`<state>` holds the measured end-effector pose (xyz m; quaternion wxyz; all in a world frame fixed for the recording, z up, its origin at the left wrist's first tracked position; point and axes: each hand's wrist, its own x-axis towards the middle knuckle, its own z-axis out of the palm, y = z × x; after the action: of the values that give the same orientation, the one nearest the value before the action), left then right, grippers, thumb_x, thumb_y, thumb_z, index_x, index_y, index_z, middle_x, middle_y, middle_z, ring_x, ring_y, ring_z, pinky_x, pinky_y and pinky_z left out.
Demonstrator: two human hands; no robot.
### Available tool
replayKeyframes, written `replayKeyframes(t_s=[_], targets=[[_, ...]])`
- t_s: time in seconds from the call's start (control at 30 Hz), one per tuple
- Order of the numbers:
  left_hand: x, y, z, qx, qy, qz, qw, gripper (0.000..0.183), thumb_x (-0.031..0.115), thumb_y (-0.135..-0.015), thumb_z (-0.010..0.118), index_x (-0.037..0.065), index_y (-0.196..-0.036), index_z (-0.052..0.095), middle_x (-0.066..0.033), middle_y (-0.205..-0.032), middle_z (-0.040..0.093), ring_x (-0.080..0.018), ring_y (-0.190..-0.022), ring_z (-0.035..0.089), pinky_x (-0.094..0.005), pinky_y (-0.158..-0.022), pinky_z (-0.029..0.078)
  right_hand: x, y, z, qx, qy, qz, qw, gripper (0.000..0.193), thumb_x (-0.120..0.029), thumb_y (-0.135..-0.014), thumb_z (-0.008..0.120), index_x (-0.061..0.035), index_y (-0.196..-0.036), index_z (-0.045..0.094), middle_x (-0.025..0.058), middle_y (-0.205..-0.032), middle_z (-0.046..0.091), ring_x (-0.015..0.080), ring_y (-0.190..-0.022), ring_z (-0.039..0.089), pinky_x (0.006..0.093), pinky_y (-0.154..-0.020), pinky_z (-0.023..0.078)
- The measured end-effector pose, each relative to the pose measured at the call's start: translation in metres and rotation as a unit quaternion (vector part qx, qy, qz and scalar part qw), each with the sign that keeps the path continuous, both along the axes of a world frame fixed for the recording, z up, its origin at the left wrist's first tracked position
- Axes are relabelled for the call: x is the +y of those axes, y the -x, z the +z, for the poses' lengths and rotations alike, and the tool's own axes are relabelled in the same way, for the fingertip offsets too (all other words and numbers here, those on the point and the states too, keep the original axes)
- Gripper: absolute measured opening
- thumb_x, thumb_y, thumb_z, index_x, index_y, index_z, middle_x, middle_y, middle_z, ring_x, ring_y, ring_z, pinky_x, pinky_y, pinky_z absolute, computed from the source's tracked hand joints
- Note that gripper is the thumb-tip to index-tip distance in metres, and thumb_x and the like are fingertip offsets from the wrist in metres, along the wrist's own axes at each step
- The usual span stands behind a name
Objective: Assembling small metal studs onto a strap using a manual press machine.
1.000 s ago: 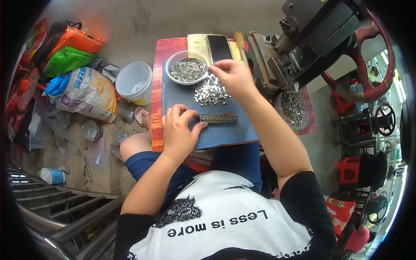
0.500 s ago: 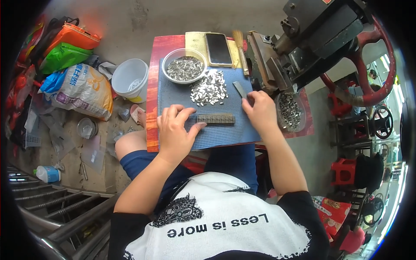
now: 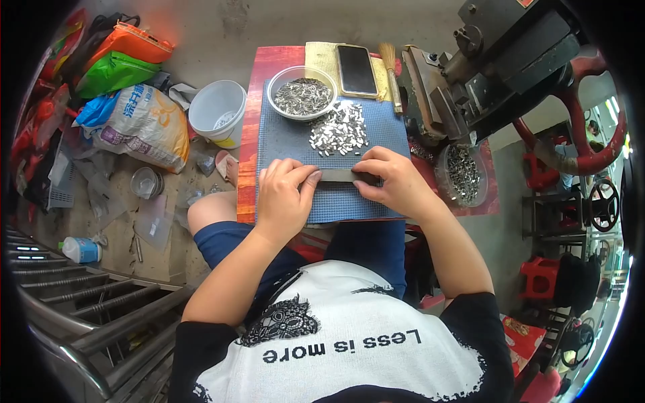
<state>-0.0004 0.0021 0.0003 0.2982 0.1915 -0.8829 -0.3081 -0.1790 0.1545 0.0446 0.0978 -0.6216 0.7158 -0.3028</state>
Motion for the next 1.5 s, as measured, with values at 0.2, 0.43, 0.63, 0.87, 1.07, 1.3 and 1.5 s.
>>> replayKeyframes(t_s=[0.2, 0.43, 0.63, 0.87, 1.07, 1.3, 1.5], targets=[[0.000, 0.003, 0.003, -0.024, -0.023, 0.004, 0.999, 0.019, 0.025, -0.087, 0.073, 0.007, -0.092, 0.074, -0.0052, -0.090, 0.066, -0.0258, -0.090, 0.058, -0.0389, -0.081, 0.039, -0.001, -0.003, -0.001, -0.023, -0.017, 0.014, 0.999, 0.026, -0.006, -0.078, 0.078, -0.0002, -0.101, 0.070, 0.0118, -0.097, 0.063, 0.0285, -0.086, 0.065, 0.0356, -0.077, 0.054], [-0.004, 0.006, 0.017, -0.111, -0.026, -0.069, 0.991, 0.024, 0.017, -0.082, 0.076, 0.004, -0.097, 0.063, -0.0077, -0.088, 0.063, -0.0265, -0.091, 0.058, -0.0394, -0.083, 0.041, 0.000, 0.005, -0.003, -0.007, -0.027, 0.049, 0.998, 0.024, -0.009, -0.078, 0.077, 0.0001, -0.099, 0.068, 0.0126, -0.093, 0.062, 0.0310, -0.090, 0.061, 0.0392, -0.080, 0.051], [-0.013, 0.038, 0.046, -0.082, -0.069, -0.175, 0.979, 0.026, 0.008, -0.081, 0.074, 0.001, -0.101, 0.059, -0.0122, -0.094, 0.062, -0.0283, -0.094, 0.059, -0.0404, -0.086, 0.046, 0.021, 0.016, 0.025, -0.080, -0.013, -0.013, 0.997, 0.022, -0.012, -0.078, 0.074, 0.0002, -0.094, 0.065, 0.0140, -0.088, 0.061, 0.0318, -0.085, 0.061, 0.0377, -0.076, 0.051], [0.027, 0.162, 0.074, 0.038, -0.049, -0.188, 0.980, 0.109, 0.028, -0.062, 0.094, -0.001, -0.147, 0.033, -0.0228, -0.139, 0.047, -0.0381, -0.133, 0.044, -0.0434, -0.112, 0.038, 0.048, 0.072, 0.080, 0.075, 0.128, -0.371, 0.917, 0.024, -0.017, -0.081, 0.072, 0.0029, -0.091, 0.064, 0.0194, -0.091, 0.066, 0.0378, -0.085, 0.065, 0.0431, -0.075, 0.052], [0.059, 0.223, 0.058, 0.064, -0.080, -0.208, 0.973, 0.117, 0.028, -0.062, 0.089, -0.004, -0.153, 0.022, -0.0276, -0.141, 0.044, -0.0405, -0.134, 0.042, -0.0447, -0.115, 0.034, 0.048, 0.089, 0.064, 0.095, 0.072, -0.391, 0.913, 0.026, -0.018, -0.081, 0.070, 0.0040, -0.094, 0.067, 0.0222, -0.092, 0.066, 0.0397, -0.087, 0.065, 0.0467, -0.079, 0.052], [0.058, 0.223, 0.049, 0.099, -0.030, -0.169, 0.980, 0.120, 0.031, -0.061, 0.090, -0.004, -0.152, 0.020, -0.0263, -0.138, 0.045, -0.0407, -0.130, 0.045, -0.0460, -0.112, 0.037, 0.054, 0.100, 0.074, -0.043, 0.087, -0.352, 0.931, 0.025, -0.019, -0.089, 0.069, 0.0031, -0.101, 0.071, 0.0201, -0.092, 0.069, 0.0372, -0.085, 0.067, 0.0406, -0.075, 0.052], [0.064, 0.223, 0.055, 0.068, -0.042, -0.179, 0.981, 0.127, 0.033, -0.057, 0.095, -0.003, -0.152, 0.020, -0.0258, -0.138, 0.044, -0.0402, -0.131, 0.044, -0.0456, -0.111, 0.038, 0.063, 0.139, 0.055, -0.029, 0.037, -0.395, 0.917, 0.032, -0.026, -0.096, 0.058, 0.0040, -0.093, 0.067, 0.0265, -0.096, 0.067, 0.0444, -0.095, 0.063, 0.0483, -0.081, 0.050]])
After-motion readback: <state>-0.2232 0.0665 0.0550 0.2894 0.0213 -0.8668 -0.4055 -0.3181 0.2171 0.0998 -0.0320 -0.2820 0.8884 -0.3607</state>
